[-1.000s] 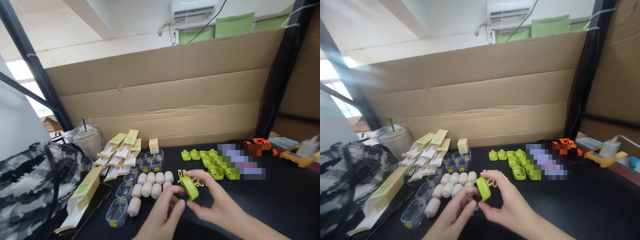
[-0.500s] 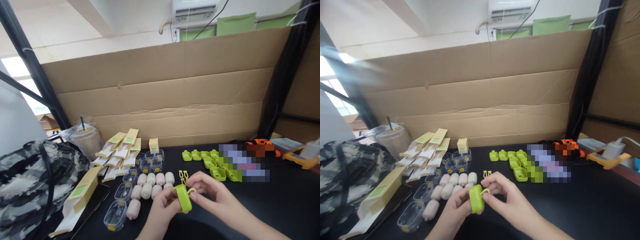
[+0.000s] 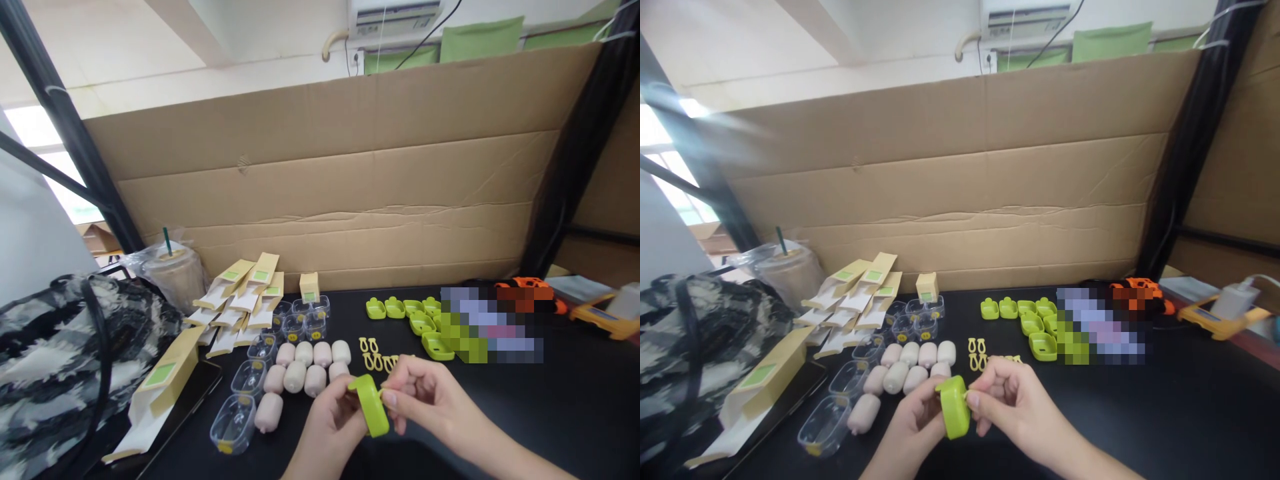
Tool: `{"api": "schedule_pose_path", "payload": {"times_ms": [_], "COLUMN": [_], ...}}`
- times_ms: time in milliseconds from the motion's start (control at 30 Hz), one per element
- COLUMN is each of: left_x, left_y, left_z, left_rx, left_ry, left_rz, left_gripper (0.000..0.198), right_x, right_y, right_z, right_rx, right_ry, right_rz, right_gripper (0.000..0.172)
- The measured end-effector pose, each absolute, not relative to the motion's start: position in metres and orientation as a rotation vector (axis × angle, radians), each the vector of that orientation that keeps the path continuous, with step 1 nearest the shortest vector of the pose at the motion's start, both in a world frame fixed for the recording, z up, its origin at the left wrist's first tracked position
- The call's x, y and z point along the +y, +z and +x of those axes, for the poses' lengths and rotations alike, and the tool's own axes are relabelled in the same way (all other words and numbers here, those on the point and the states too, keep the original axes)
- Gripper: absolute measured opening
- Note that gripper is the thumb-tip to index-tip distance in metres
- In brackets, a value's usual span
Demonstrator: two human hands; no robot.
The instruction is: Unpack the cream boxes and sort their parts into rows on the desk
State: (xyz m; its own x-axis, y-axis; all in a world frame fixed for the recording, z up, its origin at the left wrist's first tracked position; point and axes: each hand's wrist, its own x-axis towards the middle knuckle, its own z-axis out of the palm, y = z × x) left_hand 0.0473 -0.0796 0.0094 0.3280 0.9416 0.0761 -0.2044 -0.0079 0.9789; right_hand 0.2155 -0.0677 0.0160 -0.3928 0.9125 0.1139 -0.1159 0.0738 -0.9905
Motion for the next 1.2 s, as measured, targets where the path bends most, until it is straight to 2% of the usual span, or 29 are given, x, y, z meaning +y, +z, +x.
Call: {"api": "schedule_pose_path", "payload": {"times_ms": [200,367,400,467,500,533,667,867,1000,1200], "left_x": [-0.081,-0.077,-0.076,-0.074,-0.074,-0.074,-0.075,-0.059,-0.019,0.046], "left_y": [0.011,0.009,0.009,0.008,0.009,0.01,0.024,0.069,0.093,0.079], "left_z": [0.047,0.045,0.044,0.043,0.043,0.043,0.044,0.034,0.028,0.068], "left_rx": [0.804,0.831,0.831,0.824,0.824,0.829,0.914,1.074,0.992,0.911], "left_ry": [1.125,1.108,1.095,1.063,1.042,1.019,0.982,0.998,0.695,0.387], "left_rz": [1.217,1.305,1.332,1.391,1.424,1.461,1.603,1.825,1.9,2.011], "left_gripper": [0.026,0.025,0.025,0.024,0.023,0.022,0.013,0.011,0.016,0.013], "right_x": [-0.069,-0.07,-0.071,-0.072,-0.072,-0.072,-0.07,-0.072,-0.074,-0.075], "right_y": [0.01,0.017,0.019,0.02,0.021,0.022,0.028,0.028,0.004,-0.011], "right_z": [0.213,0.222,0.224,0.229,0.23,0.232,0.236,0.228,0.214,0.208], "right_rx": [-1.52,-1.865,-1.939,-2.084,-2.161,-2.237,-2.338,-2.006,-1.879,-1.911], "right_ry": [1.32,0.84,0.73,0.556,0.483,0.416,0.27,0.476,0.932,1.128], "right_rz": [-0.855,-0.851,-0.832,-0.806,-0.796,-0.785,-0.76,-0.796,-0.999,-1.016], "right_gripper": [0.033,0.02,0.029,0.062,0.072,0.073,0.058,0.042,0.038,0.034]}}
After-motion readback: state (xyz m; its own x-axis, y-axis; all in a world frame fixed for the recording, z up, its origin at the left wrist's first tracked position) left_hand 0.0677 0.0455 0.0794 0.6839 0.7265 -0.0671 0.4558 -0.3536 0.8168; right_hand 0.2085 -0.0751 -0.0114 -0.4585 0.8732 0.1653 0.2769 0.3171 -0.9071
